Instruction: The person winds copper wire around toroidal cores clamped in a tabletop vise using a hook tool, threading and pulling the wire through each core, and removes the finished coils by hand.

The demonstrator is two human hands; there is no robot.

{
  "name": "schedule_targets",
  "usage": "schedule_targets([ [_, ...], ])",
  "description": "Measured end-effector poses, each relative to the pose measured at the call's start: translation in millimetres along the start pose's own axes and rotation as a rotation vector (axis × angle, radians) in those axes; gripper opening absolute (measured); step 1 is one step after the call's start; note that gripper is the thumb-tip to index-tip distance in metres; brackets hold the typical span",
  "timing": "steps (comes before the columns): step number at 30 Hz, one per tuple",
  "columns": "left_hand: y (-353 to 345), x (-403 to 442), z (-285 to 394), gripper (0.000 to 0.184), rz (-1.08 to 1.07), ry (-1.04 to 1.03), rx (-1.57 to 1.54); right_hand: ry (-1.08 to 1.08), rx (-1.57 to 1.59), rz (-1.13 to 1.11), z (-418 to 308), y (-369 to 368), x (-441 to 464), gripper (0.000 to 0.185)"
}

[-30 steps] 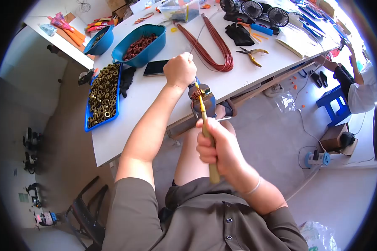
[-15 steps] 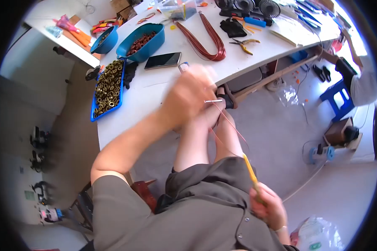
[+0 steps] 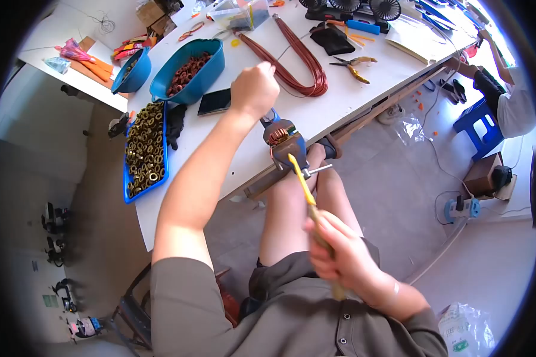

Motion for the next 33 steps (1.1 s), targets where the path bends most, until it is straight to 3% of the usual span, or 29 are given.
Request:
schedule_targets([
  [5, -3.0, -20.5, -12.0, 0.023, -0.052, 0.235, 0.015, 0.048, 0.238, -0.015, -7.8, -27.2, 64.5, 0.020],
  [7, -3.9, -19.9, -10.6, 0.023, -0.043, 0.238, 0.023, 0.007, 0.182, -0.133, -13.6, -4.7, 67.5, 0.020],
  [10, 1.1, -15.0, -3.1, 0.024, -0.020, 0.228, 0.073, 0.100, 0.063, -0.140, -3.0, 3.5, 50.0, 0.021],
  [14, 36.6, -16.0, 19.0, 0.023, 0.002, 0.191, -0.005, 0.112, 0.171, -0.168, 11.8, 15.8, 26.5, 0.020],
  [15, 41.1, -15.1, 19.7, 0.023, -0.025, 0.112, -0.040, 0.098, 0.157, -0.163, 12.0, 21.2, 15.6, 0.021],
  [17, 77.5, -32.5, 50.8, 0.026, -0.388, 0.297, -0.190, 0.062, 0.061, -0.104, 22.0, 37.0, -17.6, 0.023],
  [18, 83.6, -37.9, 50.2, 0.027, -0.208, 0.223, -0.176, 0.018, 0.097, -0.093, 21.4, 53.9, -39.4, 0.024],
  [20, 93.9, -50.9, 42.0, 0.018, 0.197, -0.207, -0.005, -0.036, 0.052, 0.009, 13.8, 69.7, -87.5, 0.025],
  [22, 89.2, -90.2, 59.4, 0.016, 0.067, -0.565, -0.250, -0.016, -0.085, 0.079, 10.8, 83.3, -126.8, 0.025],
  [23, 82.5, -111.7, 64.6, 0.016, -0.099, -0.802, -0.280, -0.019, -0.154, 0.068, 11.3, 102.6, -148.4, 0.025],
  [24, 70.0, -133.5, 68.4, 0.011, -0.124, -0.965, -0.111, -0.035, -0.177, 0.210, 4.4, 115.3, -172.0, 0.021],
  [25, 59.1, -149.1, 78.3, 0.009, -0.245, -1.004, -0.310, -0.061, -0.193, 0.358, -2.6, 127.3, -199.0, 0.017],
  [26, 58.1, -145.3, 90.8, 0.008, -0.201, -1.165, -0.184, 0.006, -0.259, 0.316, -6.1, 143.9, -221.0, 0.018],
  [28, 42.7, -108.1, 111.2, 0.008, 0.107, -1.241, -0.096, 0.227, -0.468, 0.438, -24.7, 129.3, -219.2, 0.017],
  [30, 20.6, -51.9, 123.9, 0.006, 0.106, -1.052, -0.173, 0.482, -0.284, 0.491, -32.3, 106.0, -177.4, 0.019],
  [31, -0.2, -23.3, 109.2, 0.005, 0.089, -0.874, 0.006, 0.502, -0.315, 0.550, -28.2, 95.9, -146.5, 0.020],
  [32, 9.0, -0.6, 99.3, 0.008, 0.047, -0.695, 0.008, 0.404, -0.491, 0.392, -24.3, 90.5, -116.8, 0.021],
  [33, 0.3, 15.3, 71.7, 0.011, -0.040, -0.504, 0.014, 0.319, -0.445, 0.271, -18.5, 69.6, -84.4, 0.020],
])
Point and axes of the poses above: each hand's wrist, its own x-axis towards the middle knuckle, its own y-axis out of the back of the hand, z = x × y, the point moved 1 cm from there along x, towards the middle knuckle, and after that the axes turned 15 degrees about y, right-handed, at the moved point
